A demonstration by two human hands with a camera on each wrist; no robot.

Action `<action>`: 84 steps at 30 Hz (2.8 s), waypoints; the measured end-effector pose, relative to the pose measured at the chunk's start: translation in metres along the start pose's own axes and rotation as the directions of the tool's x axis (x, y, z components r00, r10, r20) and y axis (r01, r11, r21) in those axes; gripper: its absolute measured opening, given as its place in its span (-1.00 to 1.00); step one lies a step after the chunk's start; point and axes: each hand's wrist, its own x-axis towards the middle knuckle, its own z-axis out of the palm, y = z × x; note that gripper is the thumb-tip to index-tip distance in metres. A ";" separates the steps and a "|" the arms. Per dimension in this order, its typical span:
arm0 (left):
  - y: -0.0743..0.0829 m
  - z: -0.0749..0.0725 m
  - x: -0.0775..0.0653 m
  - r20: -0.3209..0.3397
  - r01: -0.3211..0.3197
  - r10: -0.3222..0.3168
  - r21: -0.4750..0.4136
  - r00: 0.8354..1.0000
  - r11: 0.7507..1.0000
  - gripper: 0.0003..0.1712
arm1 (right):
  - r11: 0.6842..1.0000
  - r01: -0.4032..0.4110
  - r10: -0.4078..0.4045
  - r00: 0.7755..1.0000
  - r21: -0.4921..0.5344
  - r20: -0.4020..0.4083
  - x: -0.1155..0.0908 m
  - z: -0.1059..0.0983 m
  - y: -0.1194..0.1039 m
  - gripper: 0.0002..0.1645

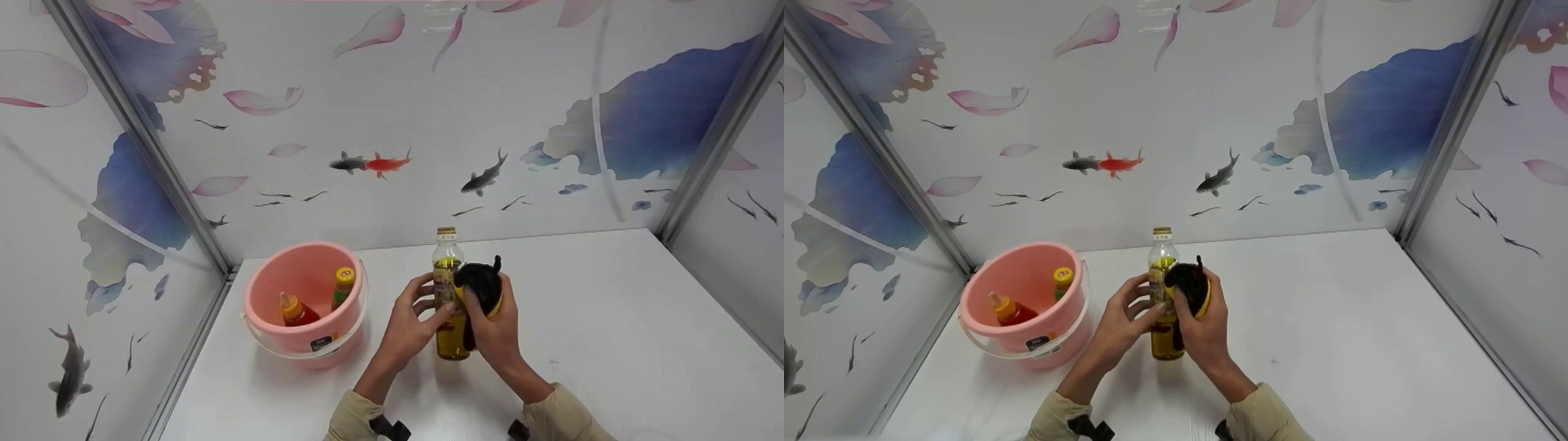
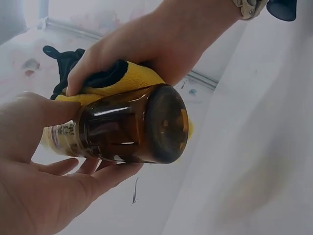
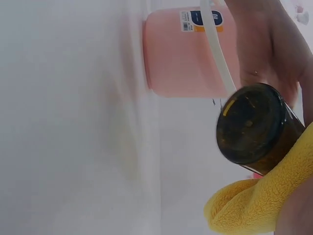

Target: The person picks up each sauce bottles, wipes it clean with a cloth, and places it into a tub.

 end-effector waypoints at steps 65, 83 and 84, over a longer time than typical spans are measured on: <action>0.086 -0.099 -0.033 -0.444 -0.290 0.370 0.238 0.816 0.927 -0.09 | 0.997 0.040 -0.034 0.996 -0.061 0.087 -0.008 -0.041 0.023 -0.47; 0.077 -0.132 -0.038 -0.501 -0.088 0.327 0.442 0.801 0.893 -0.02 | 0.993 -0.003 0.011 0.998 -0.120 0.067 -0.008 -0.057 0.024 -0.45; 0.076 -0.132 -0.038 -0.497 -0.072 0.320 0.455 0.806 0.888 -0.02 | 0.991 -0.009 0.017 0.998 -0.132 0.063 -0.008 -0.058 0.024 -0.46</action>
